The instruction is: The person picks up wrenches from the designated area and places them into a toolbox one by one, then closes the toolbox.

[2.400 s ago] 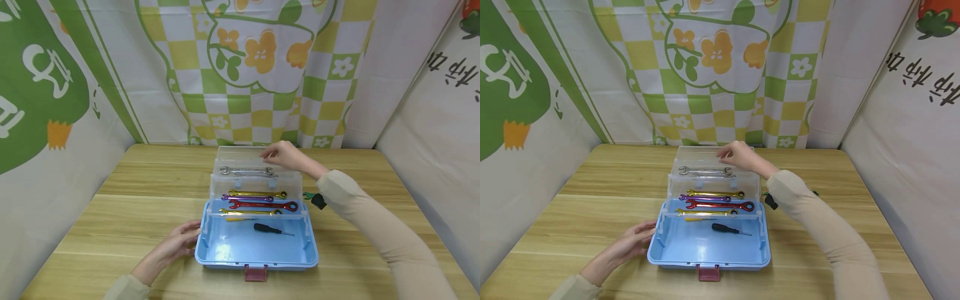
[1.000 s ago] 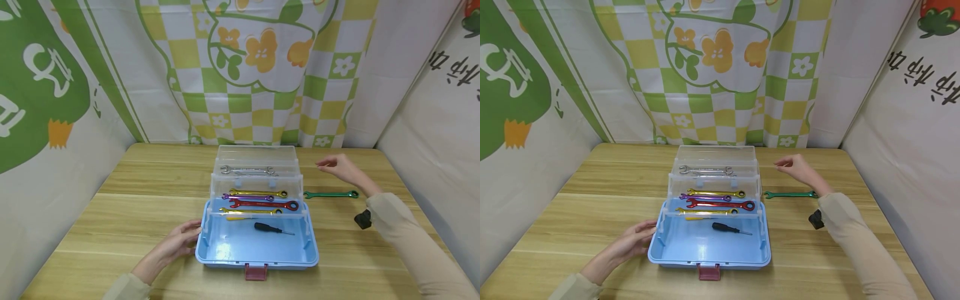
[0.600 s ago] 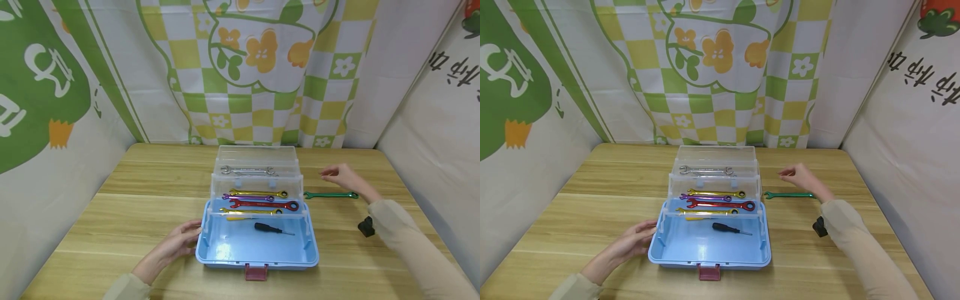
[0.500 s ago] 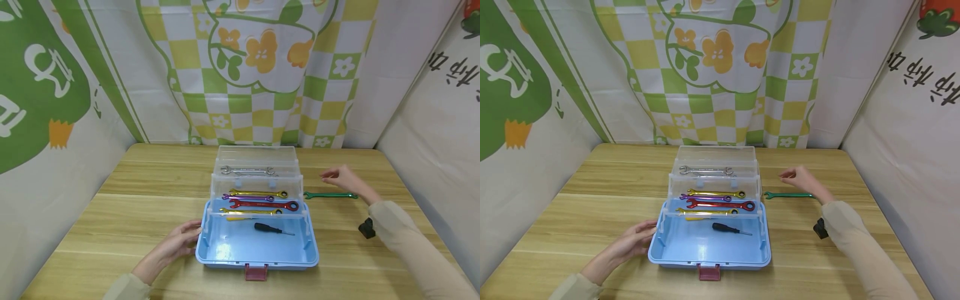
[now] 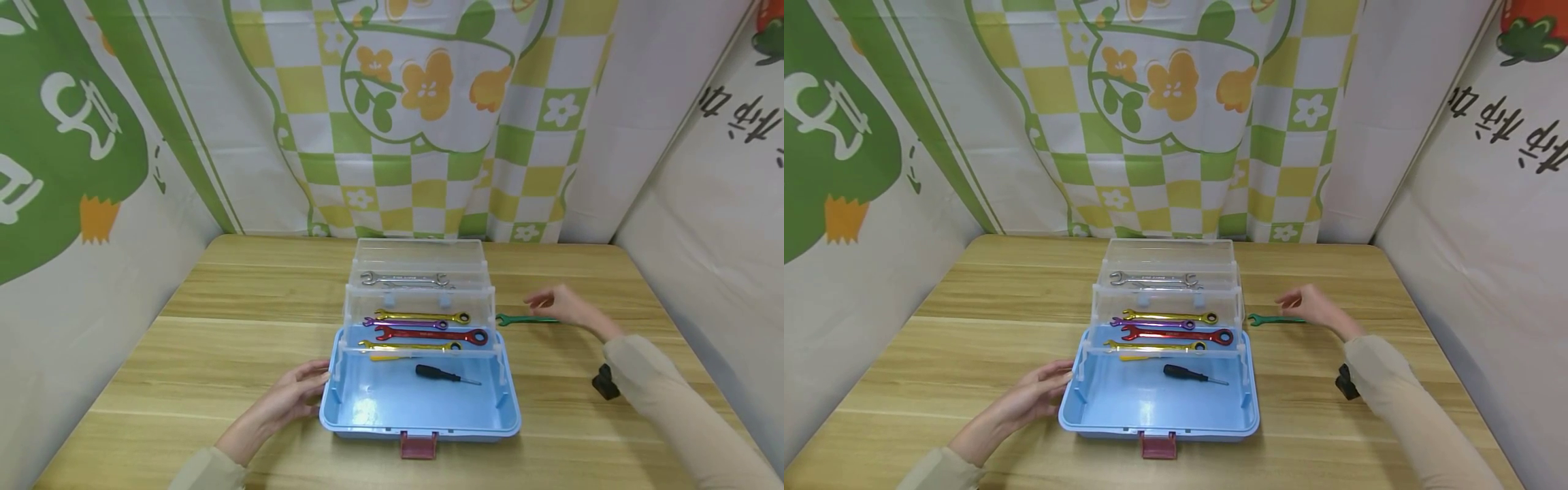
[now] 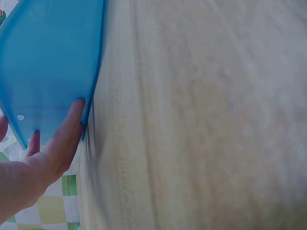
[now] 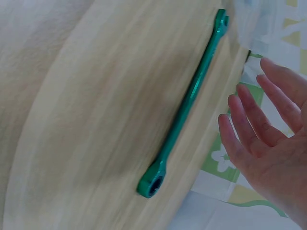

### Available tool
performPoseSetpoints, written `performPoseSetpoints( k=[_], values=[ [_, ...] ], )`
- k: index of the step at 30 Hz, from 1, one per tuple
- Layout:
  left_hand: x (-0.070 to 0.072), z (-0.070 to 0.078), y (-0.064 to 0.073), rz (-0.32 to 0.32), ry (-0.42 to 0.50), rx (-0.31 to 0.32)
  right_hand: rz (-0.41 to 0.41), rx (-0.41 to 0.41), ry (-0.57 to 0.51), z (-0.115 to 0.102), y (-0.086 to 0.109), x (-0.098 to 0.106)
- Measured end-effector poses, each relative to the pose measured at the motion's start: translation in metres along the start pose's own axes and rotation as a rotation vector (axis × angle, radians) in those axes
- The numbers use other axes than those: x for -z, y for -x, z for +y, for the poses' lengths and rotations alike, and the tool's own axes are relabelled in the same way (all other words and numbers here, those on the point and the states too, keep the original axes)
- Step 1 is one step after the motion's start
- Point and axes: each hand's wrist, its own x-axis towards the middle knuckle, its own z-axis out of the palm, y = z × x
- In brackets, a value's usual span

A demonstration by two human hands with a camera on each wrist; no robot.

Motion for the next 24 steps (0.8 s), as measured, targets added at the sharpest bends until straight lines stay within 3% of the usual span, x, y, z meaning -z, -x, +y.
performPoseSetpoints(
  k=[16, 21, 24],
  values=[
    [0.000, 0.000, 0.000, -0.009, -0.006, 0.006, -0.049, -0.044, -0.031, 0.019, -0.003, -0.008],
    [0.001, 0.000, -0.001, -0.009, -0.006, 0.007, -0.054, 0.075, -0.096, 0.035, -0.006, -0.009],
    [0.001, 0.000, -0.001, -0.008, -0.011, 0.007, -0.060, 0.094, -0.104, 0.037, -0.006, -0.011]
  ],
)
